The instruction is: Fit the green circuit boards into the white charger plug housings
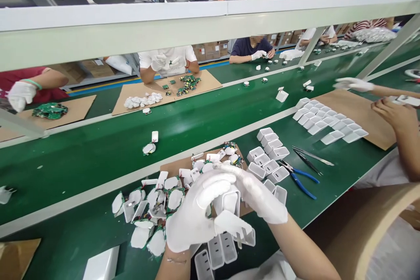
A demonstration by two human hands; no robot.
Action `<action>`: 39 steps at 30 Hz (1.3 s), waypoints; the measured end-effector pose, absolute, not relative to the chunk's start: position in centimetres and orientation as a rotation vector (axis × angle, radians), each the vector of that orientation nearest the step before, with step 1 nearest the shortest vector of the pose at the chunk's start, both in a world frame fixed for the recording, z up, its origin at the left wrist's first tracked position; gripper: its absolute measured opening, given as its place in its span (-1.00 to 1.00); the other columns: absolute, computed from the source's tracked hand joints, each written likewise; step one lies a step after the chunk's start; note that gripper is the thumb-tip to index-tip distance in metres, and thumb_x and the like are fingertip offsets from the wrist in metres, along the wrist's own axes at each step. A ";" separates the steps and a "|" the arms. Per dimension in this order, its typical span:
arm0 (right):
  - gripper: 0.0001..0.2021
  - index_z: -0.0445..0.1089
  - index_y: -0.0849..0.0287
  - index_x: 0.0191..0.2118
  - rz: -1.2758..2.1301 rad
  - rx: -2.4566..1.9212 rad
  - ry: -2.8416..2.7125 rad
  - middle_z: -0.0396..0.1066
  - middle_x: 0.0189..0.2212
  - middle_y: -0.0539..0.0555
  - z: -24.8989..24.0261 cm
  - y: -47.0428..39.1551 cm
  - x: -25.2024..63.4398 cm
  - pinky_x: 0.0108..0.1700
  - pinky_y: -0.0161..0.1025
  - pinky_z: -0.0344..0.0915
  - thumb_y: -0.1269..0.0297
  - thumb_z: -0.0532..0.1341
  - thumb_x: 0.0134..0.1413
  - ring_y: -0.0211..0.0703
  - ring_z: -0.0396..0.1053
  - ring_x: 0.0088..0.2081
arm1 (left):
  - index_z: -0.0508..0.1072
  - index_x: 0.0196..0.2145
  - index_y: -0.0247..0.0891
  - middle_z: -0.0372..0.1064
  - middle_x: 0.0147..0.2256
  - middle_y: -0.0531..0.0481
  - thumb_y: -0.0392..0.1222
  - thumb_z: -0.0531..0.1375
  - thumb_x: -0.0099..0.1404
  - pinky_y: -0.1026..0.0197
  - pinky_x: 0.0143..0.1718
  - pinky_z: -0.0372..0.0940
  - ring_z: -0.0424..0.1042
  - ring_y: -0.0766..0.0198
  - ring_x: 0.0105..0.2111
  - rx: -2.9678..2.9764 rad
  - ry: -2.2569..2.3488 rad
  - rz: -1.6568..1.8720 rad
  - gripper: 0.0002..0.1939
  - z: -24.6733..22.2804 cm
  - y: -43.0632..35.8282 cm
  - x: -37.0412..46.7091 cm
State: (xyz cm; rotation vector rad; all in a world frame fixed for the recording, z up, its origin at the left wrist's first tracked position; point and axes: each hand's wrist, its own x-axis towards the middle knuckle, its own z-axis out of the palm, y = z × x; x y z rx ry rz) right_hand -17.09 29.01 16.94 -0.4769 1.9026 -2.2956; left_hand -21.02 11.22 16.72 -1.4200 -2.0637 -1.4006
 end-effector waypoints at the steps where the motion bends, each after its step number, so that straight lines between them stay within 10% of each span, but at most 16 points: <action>1: -0.36 0.24 0.05 0.27 -2.300 -0.483 1.906 0.23 0.27 0.14 16.9 29.0 -17.1 0.37 0.10 -0.04 -0.21 0.12 0.19 0.10 0.14 0.30 | 0.27 0.11 -0.16 0.41 0.02 -0.15 0.01 0.26 0.29 -0.03 0.14 0.31 0.37 0.08 0.08 -1.408 -2.058 -1.393 -0.50 16.8 11.2 -21.0; 6: 0.02 0.01 0.14 0.37 -2.167 -0.407 2.017 0.19 0.28 0.23 16.8 28.6 -17.0 0.39 0.14 -0.12 -0.18 0.41 -0.14 0.18 0.07 0.33 | 0.26 0.13 -0.16 0.39 0.04 -0.18 -0.18 0.23 0.27 -0.10 0.08 0.33 0.36 0.01 0.07 -1.357 -2.147 -1.193 -0.51 16.7 11.4 -21.1; 13: -0.25 0.20 0.11 0.28 -2.263 -0.343 2.095 0.26 0.23 0.18 17.1 28.0 -16.6 0.37 0.06 -0.01 -0.15 0.31 0.04 0.12 0.14 0.30 | 0.25 0.14 -0.16 0.38 0.04 -0.17 -0.06 0.23 0.30 -0.05 0.14 0.32 0.36 0.06 0.08 -1.372 -2.057 -1.416 -0.51 16.1 11.8 -21.3; 19: -0.08 0.19 0.20 0.28 -2.144 -0.390 2.229 0.32 0.17 0.24 17.8 28.1 -16.1 0.35 0.12 0.00 -0.38 0.20 -0.05 0.24 0.19 0.25 | 0.25 0.14 -0.12 0.38 0.05 -0.16 0.08 0.37 0.15 -0.05 0.18 0.29 0.36 0.04 0.09 -1.433 -2.039 -1.576 -0.32 16.2 11.9 -21.1; 25: -0.35 0.27 0.17 0.22 -2.049 -0.306 2.440 0.42 0.07 0.20 18.2 27.4 -15.5 0.33 0.12 0.05 -0.14 0.20 0.13 0.21 0.32 0.15 | 0.23 0.17 -0.14 0.36 0.08 -0.20 0.00 0.21 0.33 -0.09 0.17 0.27 0.33 0.04 0.12 -1.480 -1.964 -1.615 -0.49 16.0 12.0 -21.0; 33: -0.13 -0.19 0.05 0.41 -2.257 -0.377 2.150 -0.02 0.38 0.14 17.3 28.2 -15.1 0.40 0.09 -0.11 -0.19 0.19 0.15 0.11 -0.07 0.39 | 0.20 0.18 -0.06 0.34 0.09 -0.16 0.10 0.29 0.24 -0.11 0.19 0.26 0.31 0.01 0.15 -1.375 -1.984 -1.727 -0.37 15.8 12.0 -20.9; 39: -0.16 -0.14 -0.03 0.39 -2.058 -0.380 2.305 0.08 0.34 0.12 17.9 27.9 -14.6 0.36 0.07 0.06 0.15 0.32 0.12 0.08 0.00 0.37 | 0.20 0.17 -0.10 0.34 0.10 -0.16 -0.10 0.26 0.31 -0.12 0.21 0.26 0.29 0.06 0.17 -1.470 -1.921 -1.629 -0.47 16.2 11.8 -20.9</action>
